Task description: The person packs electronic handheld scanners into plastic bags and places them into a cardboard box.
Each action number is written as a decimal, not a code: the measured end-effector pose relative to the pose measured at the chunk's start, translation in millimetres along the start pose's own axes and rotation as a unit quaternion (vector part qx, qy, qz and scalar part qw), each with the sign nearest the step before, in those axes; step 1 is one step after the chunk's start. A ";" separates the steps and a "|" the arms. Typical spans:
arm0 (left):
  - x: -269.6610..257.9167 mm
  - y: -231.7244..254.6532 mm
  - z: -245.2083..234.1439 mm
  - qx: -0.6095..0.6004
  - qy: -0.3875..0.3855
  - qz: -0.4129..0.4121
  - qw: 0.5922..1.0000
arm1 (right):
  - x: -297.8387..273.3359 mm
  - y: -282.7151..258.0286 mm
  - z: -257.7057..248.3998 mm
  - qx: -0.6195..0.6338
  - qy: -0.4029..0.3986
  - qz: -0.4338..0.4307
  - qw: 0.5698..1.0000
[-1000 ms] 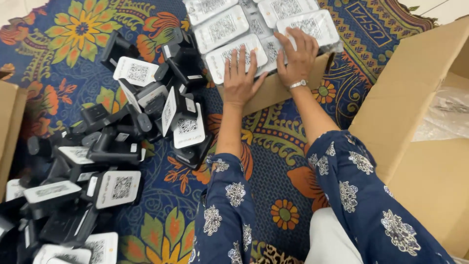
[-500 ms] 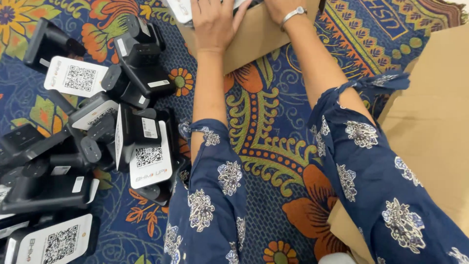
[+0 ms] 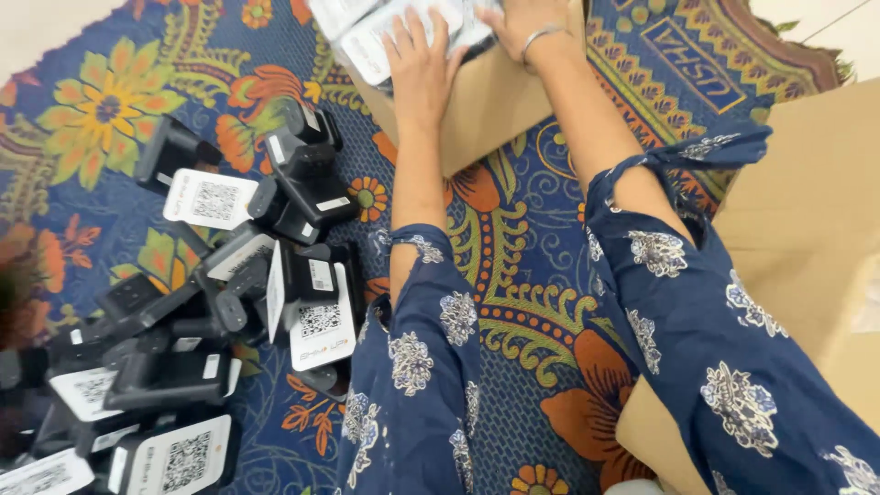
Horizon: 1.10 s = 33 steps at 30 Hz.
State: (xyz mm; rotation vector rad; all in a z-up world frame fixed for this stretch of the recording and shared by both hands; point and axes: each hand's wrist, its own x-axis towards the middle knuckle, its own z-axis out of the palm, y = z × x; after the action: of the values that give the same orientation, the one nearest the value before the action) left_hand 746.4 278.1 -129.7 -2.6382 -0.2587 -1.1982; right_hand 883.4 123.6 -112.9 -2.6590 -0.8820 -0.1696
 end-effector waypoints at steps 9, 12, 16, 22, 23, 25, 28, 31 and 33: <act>2.2 94.6 -138.0 -0.211 -0.254 -0.123 0.936 | -182.0 -2.8 -109.2 -0.157 -0.056 -0.036 0.985; -52.3 160.0 -116.8 -0.371 -0.278 -0.093 0.881 | -270.7 33.9 -152.5 -0.254 0.007 -0.032 0.967; -66.6 253.0 -234.7 -0.433 -0.432 -0.147 0.778 | -378.3 43.4 -237.2 -0.263 0.023 0.012 0.964; -116.2 324.6 -322.1 -0.462 -0.616 -0.181 0.611 | -458.6 124.3 -181.2 0.104 0.020 0.285 0.952; -131.6 327.5 -309.9 -0.423 -0.565 -0.140 0.695 | -459.2 120.0 -179.0 0.234 -0.025 0.321 0.917; -140.8 320.3 -328.6 -0.375 -0.506 -0.100 0.770 | -459.1 111.6 -177.7 0.360 -0.074 0.347 0.863; -130.6 295.0 -410.0 -0.423 -0.581 -0.185 0.670 | -459.5 92.2 -201.1 0.044 -0.021 0.183 0.982; -146.7 308.8 -439.7 -0.458 -0.568 -0.138 0.670 | -475.0 83.9 -244.8 0.027 -0.044 0.175 0.983; -156.2 337.4 -442.8 -0.374 -0.449 -0.010 0.812 | -488.1 82.9 -261.0 -0.012 0.037 0.121 0.992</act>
State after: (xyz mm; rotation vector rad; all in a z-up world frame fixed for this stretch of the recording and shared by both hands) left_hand 413.3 -179.5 -11.4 -3.7180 0.0792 0.1495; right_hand 540.1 -302.6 4.3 -2.7350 -0.5311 -0.2186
